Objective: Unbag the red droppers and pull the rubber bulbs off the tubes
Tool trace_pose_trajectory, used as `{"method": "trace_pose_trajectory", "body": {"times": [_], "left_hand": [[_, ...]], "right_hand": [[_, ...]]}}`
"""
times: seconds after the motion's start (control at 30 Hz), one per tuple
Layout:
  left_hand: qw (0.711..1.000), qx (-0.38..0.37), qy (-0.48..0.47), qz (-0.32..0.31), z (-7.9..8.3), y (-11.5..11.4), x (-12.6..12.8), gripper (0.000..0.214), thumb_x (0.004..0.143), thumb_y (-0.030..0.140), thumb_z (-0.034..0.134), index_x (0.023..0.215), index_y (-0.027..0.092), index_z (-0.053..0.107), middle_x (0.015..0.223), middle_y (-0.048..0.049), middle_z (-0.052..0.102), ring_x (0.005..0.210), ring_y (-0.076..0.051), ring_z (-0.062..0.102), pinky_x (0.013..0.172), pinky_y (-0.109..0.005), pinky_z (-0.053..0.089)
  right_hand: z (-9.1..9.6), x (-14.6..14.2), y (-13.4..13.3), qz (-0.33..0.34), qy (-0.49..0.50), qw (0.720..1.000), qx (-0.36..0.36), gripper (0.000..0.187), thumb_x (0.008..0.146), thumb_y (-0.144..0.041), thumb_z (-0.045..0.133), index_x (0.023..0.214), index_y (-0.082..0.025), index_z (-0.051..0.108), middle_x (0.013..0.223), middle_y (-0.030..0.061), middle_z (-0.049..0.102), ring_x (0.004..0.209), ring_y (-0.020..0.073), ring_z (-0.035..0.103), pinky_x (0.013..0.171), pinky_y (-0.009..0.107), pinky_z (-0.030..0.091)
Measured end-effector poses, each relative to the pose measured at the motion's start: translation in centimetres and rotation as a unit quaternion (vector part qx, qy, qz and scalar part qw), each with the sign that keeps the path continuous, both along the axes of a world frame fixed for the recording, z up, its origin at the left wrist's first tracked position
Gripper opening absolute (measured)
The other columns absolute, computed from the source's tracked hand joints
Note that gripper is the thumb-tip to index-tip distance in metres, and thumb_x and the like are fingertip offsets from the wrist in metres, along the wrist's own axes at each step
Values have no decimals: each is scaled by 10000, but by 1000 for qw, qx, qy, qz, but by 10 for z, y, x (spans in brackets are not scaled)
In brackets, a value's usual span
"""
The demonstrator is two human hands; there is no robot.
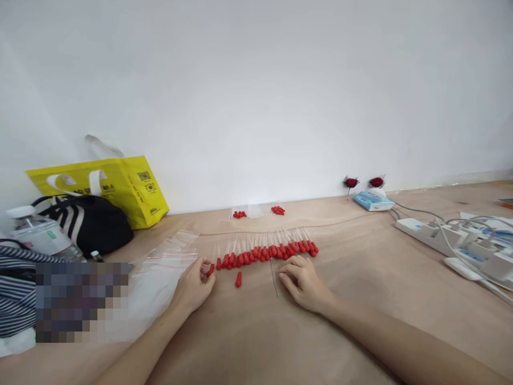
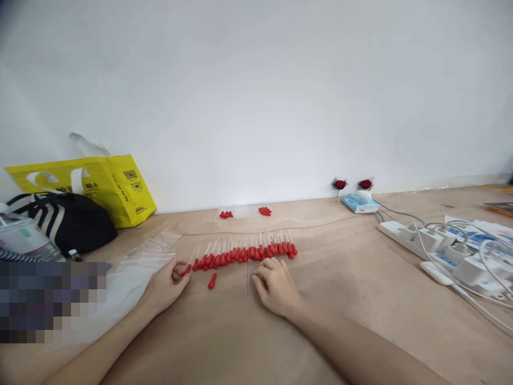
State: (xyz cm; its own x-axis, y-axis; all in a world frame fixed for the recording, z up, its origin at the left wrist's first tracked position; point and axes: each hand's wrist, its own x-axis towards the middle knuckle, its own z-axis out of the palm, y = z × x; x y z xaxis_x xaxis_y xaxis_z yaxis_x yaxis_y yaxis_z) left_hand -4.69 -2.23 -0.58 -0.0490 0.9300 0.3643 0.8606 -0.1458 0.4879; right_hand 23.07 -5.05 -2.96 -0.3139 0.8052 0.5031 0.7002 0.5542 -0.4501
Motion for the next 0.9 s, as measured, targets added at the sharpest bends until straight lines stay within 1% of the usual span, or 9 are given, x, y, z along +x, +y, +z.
{"method": "trace_pose_trajectory", "body": {"times": [0.1, 0.2, 0.3, 0.37, 0.47, 0.53, 0.6, 0.73, 0.9], "left_hand": [[999, 11, -37, 34, 2, 1, -2, 215, 586, 269, 466, 789, 199, 465, 543, 46, 500, 493, -144, 522, 529, -265, 443], [985, 87, -123, 88, 5, -3, -4, 267, 603, 301, 478, 845, 192, 454, 608, 26, 516, 521, -148, 544, 511, -262, 460], [966, 170, -174, 81, 6, -12, 1, 326, 654, 340, 485, 932, 173, 447, 718, -14, 529, 598, -155, 570, 524, -263, 483], [967, 192, -163, 33, 3, -20, 11, 303, 693, 332, 487, 945, 168, 448, 767, -32, 540, 653, -157, 583, 576, -273, 499], [975, 167, -98, -112, -4, -31, 31, 216, 753, 272, 466, 948, 178, 453, 831, -42, 561, 754, -154, 591, 698, -292, 498], [968, 135, -55, -203, -8, -35, 44, 186, 785, 225, 436, 966, 187, 452, 868, -41, 567, 796, -147, 585, 743, -293, 486], [958, 113, -22, -262, -9, -37, 53, 163, 808, 190, 407, 965, 190, 451, 871, -36, 565, 798, -138, 575, 739, -283, 478], [943, 100, 21, -318, -8, -37, 60, 124, 826, 160, 386, 913, 190, 470, 811, -26, 565, 743, -129, 557, 677, -257, 465], [934, 122, 43, -334, -6, -37, 60, 155, 823, 148, 402, 928, 181, 511, 821, -35, 588, 757, -128, 573, 678, -243, 471]], "right_hand": [[0, 5, 2, -7, 5, 1000, 18, 132, 791, -186, 474, 732, -201, 592, 763, 19, 578, 748, 153, 515, 725, 330, 348], [-1, 6, 3, 3, 14, 999, 39, 120, 779, -179, 488, 725, -200, 593, 752, 20, 582, 738, 152, 513, 723, 330, 355], [-2, 5, 3, 21, 16, 998, 65, 108, 769, -173, 494, 755, -206, 597, 757, 23, 578, 733, 156, 507, 711, 329, 370], [-3, 6, 3, 22, 27, 994, 103, 137, 770, -172, 490, 852, -202, 595, 818, 43, 579, 776, 168, 508, 716, 330, 385], [0, 6, 2, -3, 33, 982, 183, 305, 779, -219, 498, 1080, -179, 526, 1001, 98, 555, 933, 209, 487, 784, 365, 387], [3, 5, 1, -4, -6, 976, 217, 403, 783, -274, 517, 1175, -193, 471, 1113, 111, 524, 1033, 234, 449, 859, 410, 346], [6, 3, 0, 13, -59, 973, 224, 427, 789, -303, 525, 1204, -231, 456, 1168, 93, 515, 1092, 242, 420, 927, 452, 272], [8, -4, 0, 38, -98, 971, 215, 288, 805, -277, 523, 1092, -290, 552, 1122, 42, 573, 1114, 228, 422, 977, 505, 151], [6, -8, 2, 54, -85, 974, 203, 153, 813, -260, 518, 902, -285, 641, 973, 9, 642, 1040, 208, 485, 983, 521, 125]]}}
